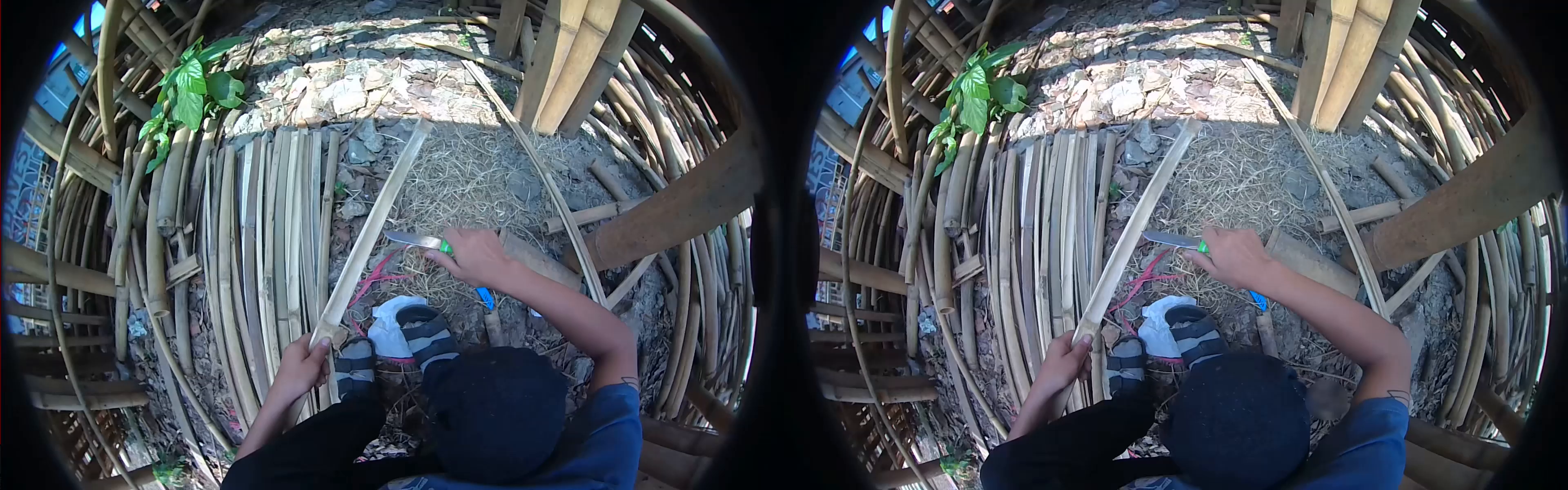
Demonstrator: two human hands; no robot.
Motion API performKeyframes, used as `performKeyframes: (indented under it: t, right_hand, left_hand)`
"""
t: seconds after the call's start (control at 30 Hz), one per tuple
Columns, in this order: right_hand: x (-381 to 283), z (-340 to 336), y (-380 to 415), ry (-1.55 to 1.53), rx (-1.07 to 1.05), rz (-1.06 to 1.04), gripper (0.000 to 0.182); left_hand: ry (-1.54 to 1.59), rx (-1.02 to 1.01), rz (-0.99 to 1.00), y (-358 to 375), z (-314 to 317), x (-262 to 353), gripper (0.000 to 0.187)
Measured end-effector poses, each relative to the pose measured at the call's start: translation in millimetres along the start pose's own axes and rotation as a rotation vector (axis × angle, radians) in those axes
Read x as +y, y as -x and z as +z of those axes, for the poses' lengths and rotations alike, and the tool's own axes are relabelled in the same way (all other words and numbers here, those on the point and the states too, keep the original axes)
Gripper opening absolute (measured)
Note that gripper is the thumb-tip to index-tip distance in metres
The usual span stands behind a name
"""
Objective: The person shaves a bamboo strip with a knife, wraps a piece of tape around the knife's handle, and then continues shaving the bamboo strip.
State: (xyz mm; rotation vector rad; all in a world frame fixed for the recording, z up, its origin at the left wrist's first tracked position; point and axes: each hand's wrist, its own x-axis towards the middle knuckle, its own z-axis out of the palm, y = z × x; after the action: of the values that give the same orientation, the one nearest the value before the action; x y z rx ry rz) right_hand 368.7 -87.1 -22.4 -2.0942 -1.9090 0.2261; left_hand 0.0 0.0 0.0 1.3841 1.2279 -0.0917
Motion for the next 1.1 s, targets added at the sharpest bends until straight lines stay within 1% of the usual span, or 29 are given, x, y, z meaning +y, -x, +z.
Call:
performKeyframes:
  t: [0.07, 0.1, 0.17, 0.2, 0.27, 0.37, 0.4, 0.43, 0.5, 0.57, 0.6, 0.63, 0.67, 0.7, 0.73, 0.77, 0.8, 0.87, 0.9, 0.93, 0.97, 1.0, 1.07, 1.1]
  right_hand:
    - [-1.0, -10.4, 29.9, -0.027, -0.010, -0.033, 0.044]
    - [-17.6, -19.9, 13.4, 0.005, 0.048, -0.065, 0.042]
    - [-25.8, -34.6, 31.8, 0.039, 0.084, -0.164, 0.040]
    - [-30.6, -45.1, 38.5, 0.023, 0.086, -0.198, 0.040]
    - [-36.9, -73.6, 42.1, 0.050, 0.161, -0.204, 0.038]
    - [-48.6, -124.5, 44.4, 0.104, 0.218, -0.272, 0.038]
    - [-49.9, -137.2, 41.9, 0.174, 0.222, -0.337, 0.036]
    - [-51.8, -144.2, 40.7, 0.165, 0.239, -0.362, 0.036]
    - [-56.0, -155.6, 34.6, 0.174, 0.292, -0.406, 0.037]
    - [-61.9, -159.8, 35.8, 0.137, 0.319, -0.500, 0.037]
    - [-67.5, -161.6, 36.9, 0.088, 0.444, -0.515, 0.038]
    - [-72.8, -157.6, 39.2, 0.024, 0.569, -0.529, 0.039]
    - [-69.0, -141.6, 48.8, -0.227, 0.650, -0.411, 0.039]
    - [-57.6, -119.3, 55.5, -0.479, 0.709, -0.289, 0.039]
    - [-50.7, -89.4, 48.4, -0.764, 0.850, -0.229, 0.038]
    - [-43.1, -56.9, 33.5, -1.054, 0.968, -0.139, 0.036]
    - [-65.6, -54.9, 24.2, -1.082, 0.954, -0.162, 0.036]
    - [-111.0, -62.1, 11.6, -1.774, 0.689, 0.339, 0.033]
    - [-114.2, -57.5, 7.1, -1.777, 0.694, 0.327, 0.033]
    - [-115.5, -51.1, -0.6, -1.851, 0.623, 0.382, 0.033]
    - [-113.9, -49.2, -9.2, -1.919, 0.557, 0.428, 0.034]
    - [-114.3, -52.8, -8.2, -1.906, 0.581, 0.410, 0.034]
    - [-118.1, -54.8, 0.7, -2.032, 0.547, 0.366, 0.033]
    - [-110.4, -46.5, 0.4, -2.025, 0.567, 0.349, 0.033]
  left_hand:
    - [0.023, -0.043, 0.016, 0.7, 8.3, 0.8, 0.033]
    - [-0.001, -0.022, 0.083, -5.9, -19.2, 9.7, 0.033]
    - [-0.028, -0.046, 0.096, 10.2, -26.1, 20.3, 0.033]
    - [-0.018, -0.012, 0.086, 19.1, -31.2, 23.1, 0.033]
    - [-0.024, -0.072, 0.128, 29.8, -42.6, 32.2, 0.033]
    - [-0.054, 0.021, 0.158, 55.1, -54.9, 52.0, 0.036]
    - [-0.043, 0.024, 0.218, 64.5, -60.0, 58.0, 0.037]
    - [-0.044, 0.055, 0.222, 71.8, -65.1, 63.6, 0.037]
    - [-0.137, 0.070, 0.310, 85.1, -73.0, 74.0, 0.038]
    - [-0.163, 0.125, 0.333, 98.7, -77.5, 84.6, 0.038]
    - [-0.161, 0.157, 0.345, 107.0, -79.2, 90.9, 0.039]
    - [-0.187, 0.181, 0.337, 117.1, -79.7, 101.0, 0.040]
    - [-0.226, 0.197, 0.409, 116.2, -81.8, 101.0, 0.042]
    - [-0.362, 0.277, 0.394, 133.0, -74.2, 119.2, 0.040]
    - [-0.351, 0.266, 0.473, 137.6, -68.5, 126.3, 0.042]
    - [-0.366, 0.232, 0.494, 138.3, -60.8, 135.1, 0.042]
    - [-0.423, 0.263, 0.540, 130.2, -49.3, 140.7, 0.043]
    - [-0.608, 0.269, 0.629, 130.5, -24.6, 158.9, 0.046]
    - [-0.702, 0.273, 0.680, 108.8, -13.8, 158.3, 0.048]
    - [-0.794, 0.273, 0.736, 100.2, -3.7, 157.2, 0.050]
    - [-0.800, 0.278, 0.758, 92.8, 2.6, 154.3, 0.050]
    - [-0.822, 0.273, 0.759, 92.5, 11.4, 155.8, 0.052]
    - [-0.849, 0.271, 0.783, 82.1, 24.7, 157.7, 0.053]
    - [-0.876, 0.206, 0.713, 66.2, 24.8, 155.2, 0.053]
